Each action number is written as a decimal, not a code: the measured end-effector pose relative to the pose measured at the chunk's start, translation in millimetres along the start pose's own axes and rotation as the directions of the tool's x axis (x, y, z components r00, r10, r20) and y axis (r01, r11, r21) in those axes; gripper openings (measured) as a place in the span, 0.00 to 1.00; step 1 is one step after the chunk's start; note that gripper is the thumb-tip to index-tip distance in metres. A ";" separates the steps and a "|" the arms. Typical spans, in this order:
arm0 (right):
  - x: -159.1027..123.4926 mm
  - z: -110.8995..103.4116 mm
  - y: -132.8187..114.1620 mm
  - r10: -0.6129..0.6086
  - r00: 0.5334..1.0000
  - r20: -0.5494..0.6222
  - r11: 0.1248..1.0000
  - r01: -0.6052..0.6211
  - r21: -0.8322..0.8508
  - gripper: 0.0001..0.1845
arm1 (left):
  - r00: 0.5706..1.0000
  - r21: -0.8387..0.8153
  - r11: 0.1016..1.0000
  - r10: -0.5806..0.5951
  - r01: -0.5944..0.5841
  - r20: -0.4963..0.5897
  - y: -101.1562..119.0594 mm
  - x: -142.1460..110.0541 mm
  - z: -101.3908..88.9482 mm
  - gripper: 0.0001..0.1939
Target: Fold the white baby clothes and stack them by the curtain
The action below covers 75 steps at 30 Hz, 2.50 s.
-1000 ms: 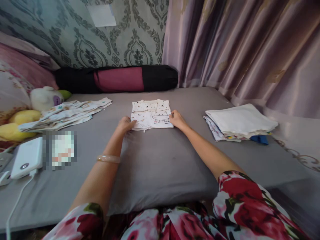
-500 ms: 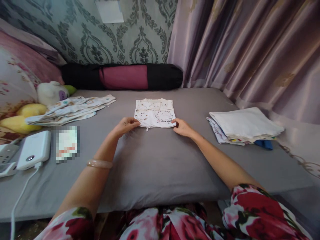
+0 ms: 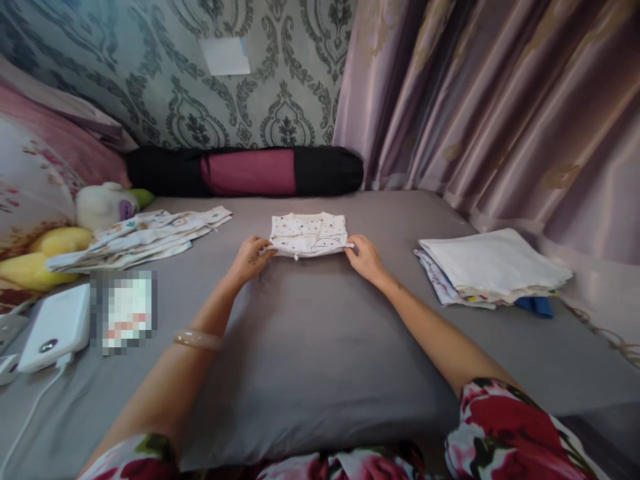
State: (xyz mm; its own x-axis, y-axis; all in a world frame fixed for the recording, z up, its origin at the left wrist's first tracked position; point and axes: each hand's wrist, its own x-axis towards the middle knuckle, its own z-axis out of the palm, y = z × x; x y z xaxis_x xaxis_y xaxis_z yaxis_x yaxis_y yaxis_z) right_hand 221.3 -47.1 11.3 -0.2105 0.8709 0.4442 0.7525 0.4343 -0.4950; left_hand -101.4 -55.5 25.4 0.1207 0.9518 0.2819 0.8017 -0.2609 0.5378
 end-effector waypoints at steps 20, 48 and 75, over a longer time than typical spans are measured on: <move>95.7 42.4 17.7 0.208 0.977 -0.038 0.926 -0.209 -0.314 0.16 | 0.949 0.052 0.991 -0.100 0.121 -0.299 -14.5 101.3 52.9 0.12; 130.7 58.0 57.4 0.510 0.860 0.016 0.856 -0.505 -0.113 0.19 | 0.857 0.015 0.867 -0.490 0.498 -0.159 -46.9 144.7 66.9 0.15; 106.8 95.9 -27.0 0.102 0.930 0.354 0.965 -0.006 -0.261 0.27 | 0.979 0.335 0.927 -0.196 0.167 0.054 23.9 102.3 102.6 0.28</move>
State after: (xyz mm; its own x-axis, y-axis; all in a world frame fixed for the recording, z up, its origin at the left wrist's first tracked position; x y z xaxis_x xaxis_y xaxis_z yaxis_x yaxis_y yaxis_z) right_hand 118.7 56.2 0.4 -0.3401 0.9353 0.0981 0.8906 0.3538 -0.2859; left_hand -9.7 52.2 -14.4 -0.0071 0.9918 0.1273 0.9595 -0.0291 0.2801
